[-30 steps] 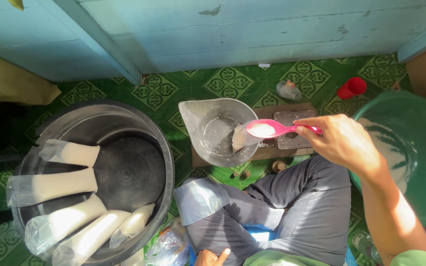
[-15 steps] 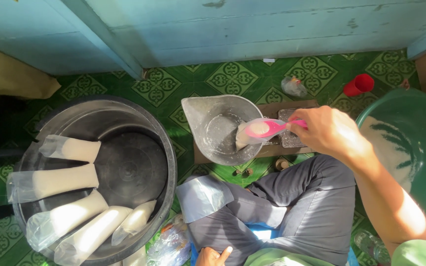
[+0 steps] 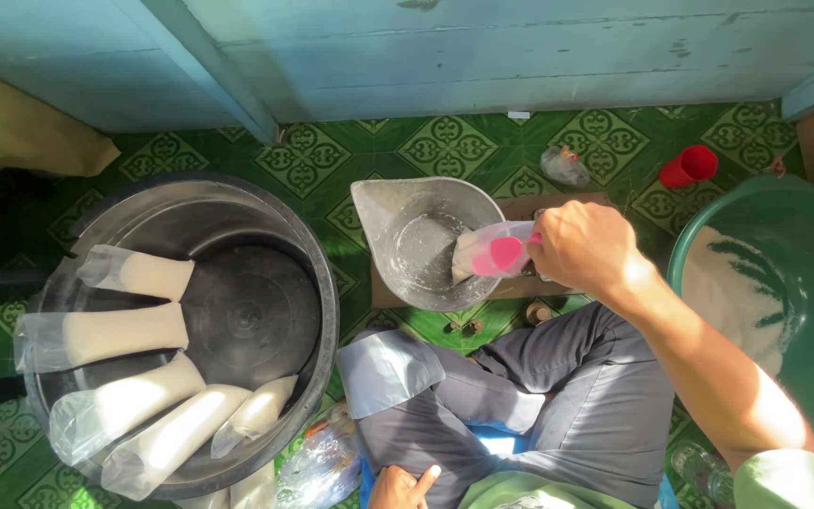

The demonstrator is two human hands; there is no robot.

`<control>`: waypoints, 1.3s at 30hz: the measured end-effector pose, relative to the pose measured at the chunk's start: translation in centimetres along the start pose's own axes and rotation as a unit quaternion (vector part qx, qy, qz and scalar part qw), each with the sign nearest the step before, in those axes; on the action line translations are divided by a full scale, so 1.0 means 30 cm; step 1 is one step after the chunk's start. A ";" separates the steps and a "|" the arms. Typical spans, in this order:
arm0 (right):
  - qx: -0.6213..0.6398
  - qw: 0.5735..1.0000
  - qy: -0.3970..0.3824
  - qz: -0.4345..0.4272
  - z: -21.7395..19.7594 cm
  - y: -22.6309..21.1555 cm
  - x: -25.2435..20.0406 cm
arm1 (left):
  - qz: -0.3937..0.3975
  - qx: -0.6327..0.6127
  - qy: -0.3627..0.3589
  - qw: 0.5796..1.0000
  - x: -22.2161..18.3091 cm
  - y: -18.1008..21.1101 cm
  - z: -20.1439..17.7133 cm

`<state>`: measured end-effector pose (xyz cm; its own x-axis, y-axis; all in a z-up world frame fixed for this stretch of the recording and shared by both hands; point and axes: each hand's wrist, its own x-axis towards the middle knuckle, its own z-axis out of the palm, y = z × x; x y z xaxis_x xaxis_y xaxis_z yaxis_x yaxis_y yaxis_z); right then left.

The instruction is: Manually filling small plastic bags with white powder using a scoop and sealing them with a heat sealer.

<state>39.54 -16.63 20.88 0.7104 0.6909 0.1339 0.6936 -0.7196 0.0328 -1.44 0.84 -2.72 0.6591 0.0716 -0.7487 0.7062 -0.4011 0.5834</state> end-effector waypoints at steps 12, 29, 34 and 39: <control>0.078 0.976 -0.149 0.140 -0.165 -0.015 -0.009 | 0.002 0.005 0.009 1.000 0.022 -0.040 0.015; 0.191 0.941 -0.136 0.245 -0.325 0.030 -0.140 | -0.020 0.019 0.012 1.000 0.016 -0.026 0.008; 0.232 0.940 -0.079 0.235 -0.358 0.068 -0.210 | -0.037 0.025 0.014 0.999 0.038 -0.068 0.018; 0.326 0.913 0.019 0.246 -0.376 0.111 -0.306 | -0.046 0.021 0.037 0.998 0.089 -0.172 0.050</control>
<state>34.00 -26.16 30.95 0.9589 0.2836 0.0086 0.2244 -0.7396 -0.6345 -3.71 1.74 -8.20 0.6098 0.1768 -0.7726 0.7548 -0.4270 0.4979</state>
